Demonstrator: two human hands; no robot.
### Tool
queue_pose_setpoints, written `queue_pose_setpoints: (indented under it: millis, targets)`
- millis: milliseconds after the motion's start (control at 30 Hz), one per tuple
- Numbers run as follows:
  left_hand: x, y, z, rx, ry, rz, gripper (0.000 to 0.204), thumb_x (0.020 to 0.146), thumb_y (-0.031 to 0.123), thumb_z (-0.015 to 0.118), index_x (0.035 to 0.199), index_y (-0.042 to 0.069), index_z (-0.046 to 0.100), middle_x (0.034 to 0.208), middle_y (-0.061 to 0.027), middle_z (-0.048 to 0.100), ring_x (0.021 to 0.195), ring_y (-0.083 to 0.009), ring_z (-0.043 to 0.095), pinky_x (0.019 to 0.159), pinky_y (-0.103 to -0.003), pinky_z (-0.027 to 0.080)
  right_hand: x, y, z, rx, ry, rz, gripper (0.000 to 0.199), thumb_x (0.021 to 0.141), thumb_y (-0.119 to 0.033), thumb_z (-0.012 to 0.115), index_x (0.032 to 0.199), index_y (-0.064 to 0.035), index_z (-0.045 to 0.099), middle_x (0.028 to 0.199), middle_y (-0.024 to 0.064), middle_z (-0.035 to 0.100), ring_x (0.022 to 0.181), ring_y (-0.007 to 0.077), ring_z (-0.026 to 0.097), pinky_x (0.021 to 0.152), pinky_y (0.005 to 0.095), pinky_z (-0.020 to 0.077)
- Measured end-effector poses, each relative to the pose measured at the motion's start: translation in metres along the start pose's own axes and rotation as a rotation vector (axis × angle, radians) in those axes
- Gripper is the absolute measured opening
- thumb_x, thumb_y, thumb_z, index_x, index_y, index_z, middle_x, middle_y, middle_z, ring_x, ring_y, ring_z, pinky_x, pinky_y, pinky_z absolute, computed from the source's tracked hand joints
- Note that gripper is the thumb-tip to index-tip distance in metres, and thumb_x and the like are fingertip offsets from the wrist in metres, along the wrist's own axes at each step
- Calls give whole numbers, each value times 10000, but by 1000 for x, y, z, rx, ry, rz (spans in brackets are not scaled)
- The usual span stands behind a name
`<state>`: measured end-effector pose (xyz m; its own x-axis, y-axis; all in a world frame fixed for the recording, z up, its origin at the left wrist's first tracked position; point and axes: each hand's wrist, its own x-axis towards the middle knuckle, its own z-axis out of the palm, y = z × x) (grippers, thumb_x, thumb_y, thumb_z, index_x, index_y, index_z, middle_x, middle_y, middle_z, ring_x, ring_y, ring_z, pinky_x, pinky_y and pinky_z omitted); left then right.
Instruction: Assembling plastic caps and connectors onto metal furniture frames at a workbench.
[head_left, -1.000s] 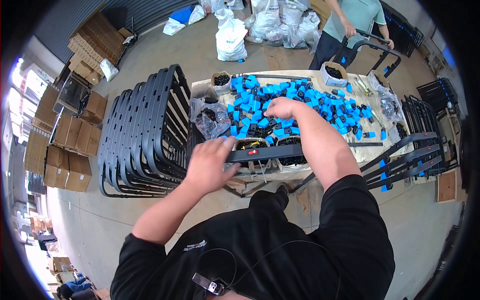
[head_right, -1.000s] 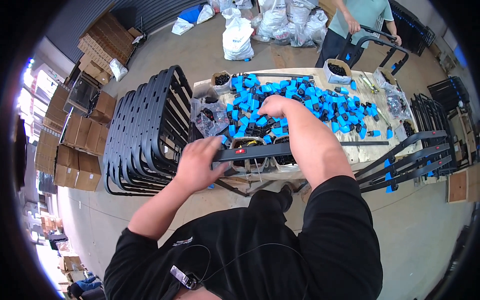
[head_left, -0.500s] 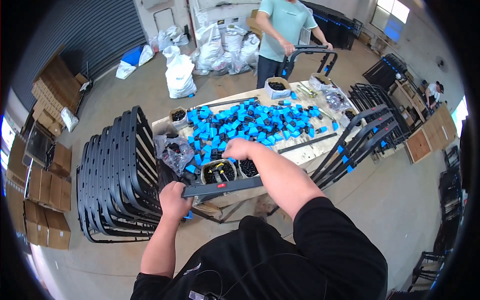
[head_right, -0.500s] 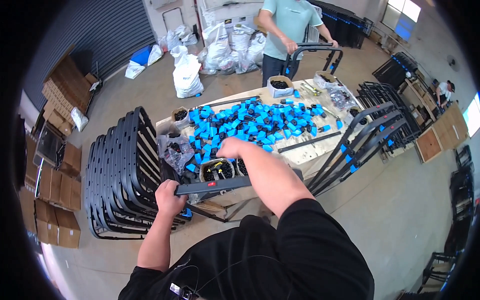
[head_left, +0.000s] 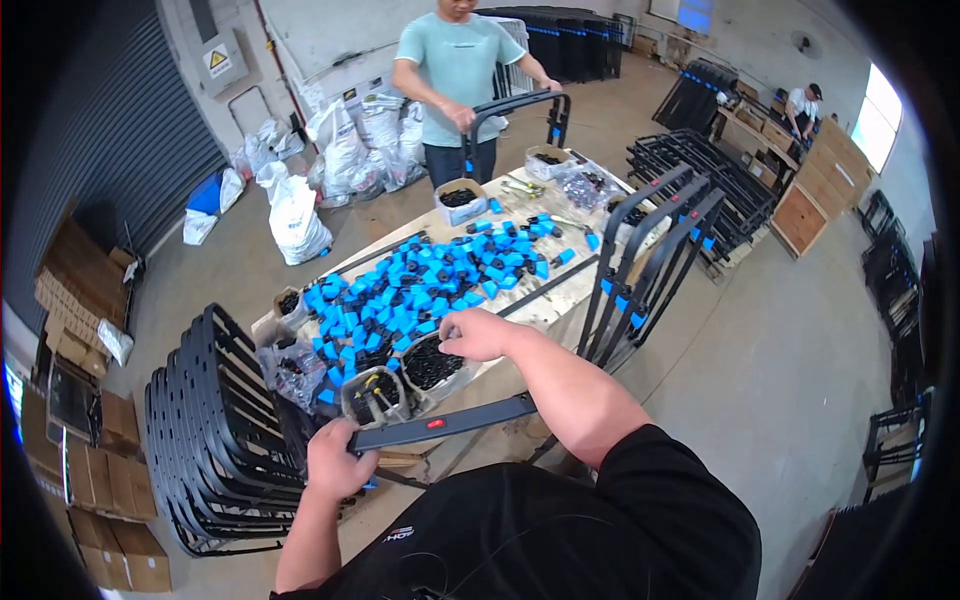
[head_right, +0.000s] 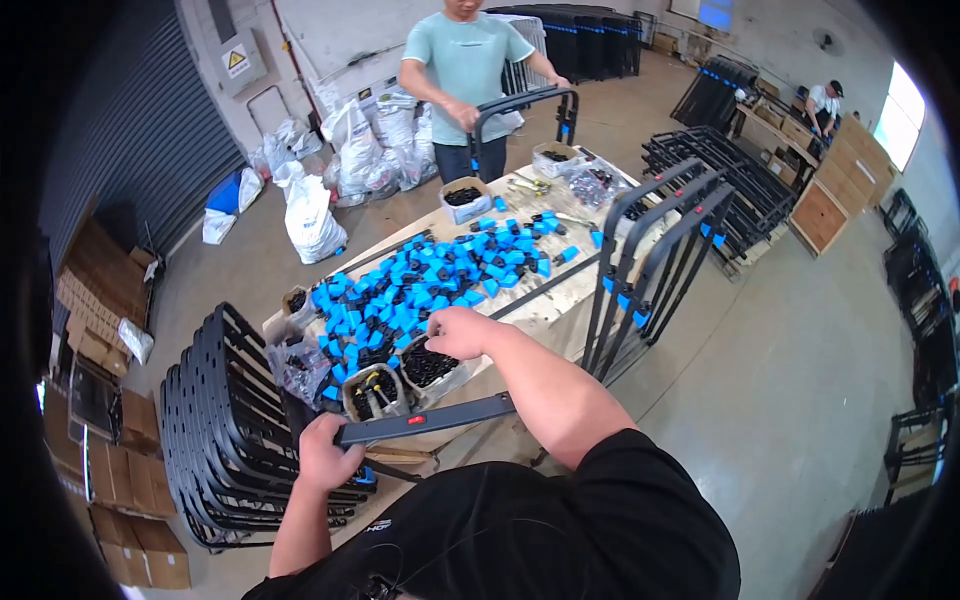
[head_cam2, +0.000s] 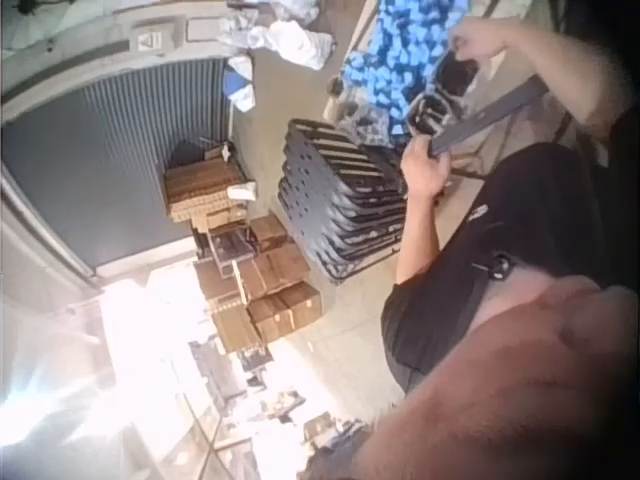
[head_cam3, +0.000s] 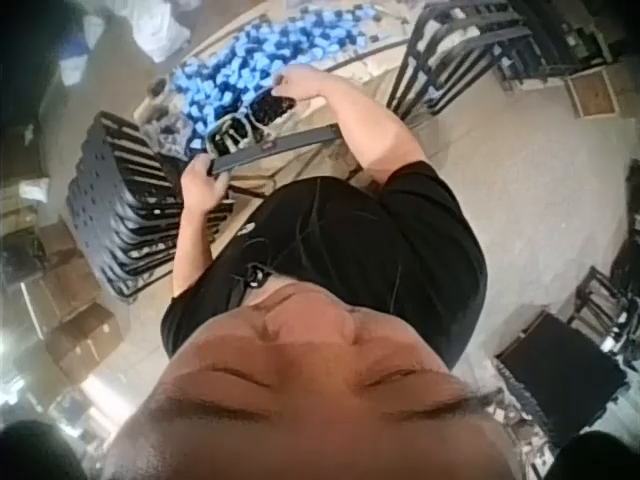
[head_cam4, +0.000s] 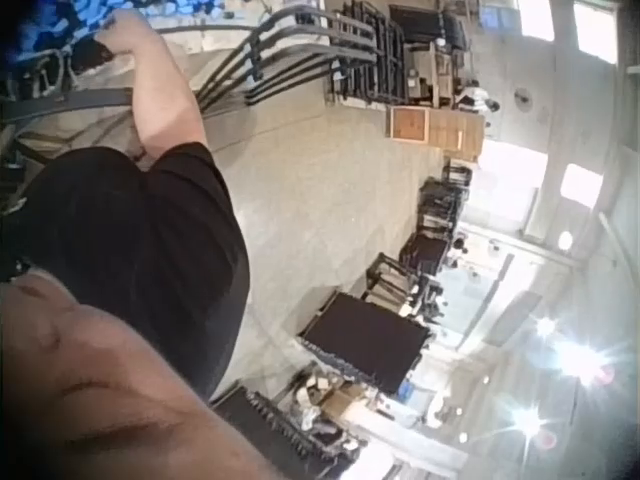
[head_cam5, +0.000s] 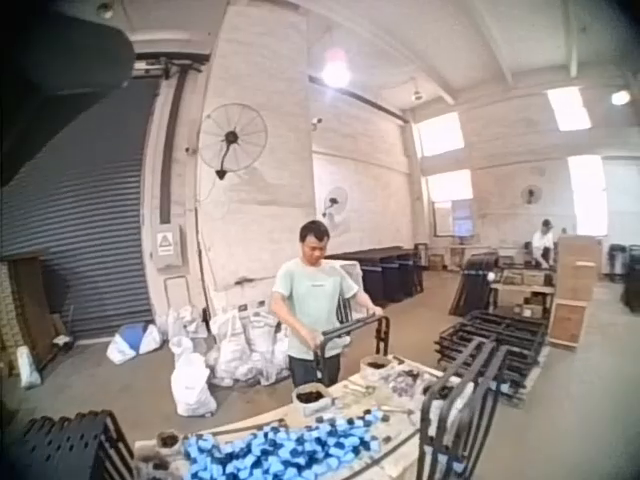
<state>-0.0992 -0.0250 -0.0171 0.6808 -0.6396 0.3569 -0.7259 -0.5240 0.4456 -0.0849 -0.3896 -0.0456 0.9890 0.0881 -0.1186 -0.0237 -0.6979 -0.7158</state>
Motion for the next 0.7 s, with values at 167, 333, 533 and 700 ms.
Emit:
queue_pose_setpoints:
  millis: [167, 333, 533, 700]
  targets:
    - [11, 54, 30, -370, -147, -312, 236, 653, 76, 811, 792, 19, 630, 676, -17, 614, 629, -80, 548, 577, -277, 468, -73, 66, -94, 654, 325, -136, 215, 952, -192, 691, 1114, -52, 678, 890, 38, 660, 774, 135, 609, 694, 296, 507]
    - [39, 159, 88, -378, -70, -378, 244, 640, 82, 806, 782, 11, 620, 684, -4, 617, 634, -70, 543, 575, -271, 463, -215, 230, -191, 872, 275, -86, 287, 1000, -220, 643, 1200, -15, 618, 890, 38, 641, 791, 126, 607, 703, 282, 495]
    - [97, 268, 136, -250, -82, -412, 258, 657, 99, 839, 799, 0, 649, 692, -10, 625, 632, -73, 547, 565, -270, 456, -327, 336, -105, 983, 715, 313, 309, 1000, -331, 625, 958, -28, 669, 835, 15, 612, 753, 121, 554, 720, 287, 452]
    - [141, 337, 162, -244, -169, -427, 243, 677, 98, 851, 800, 8, 662, 683, -19, 614, 623, -83, 546, 561, -271, 451, -339, 368, -131, 1252, 1241, 424, 337, 983, -318, 628, 739, -86, 607, 727, -15, 526, 703, 118, 477, 655, 314, 387]
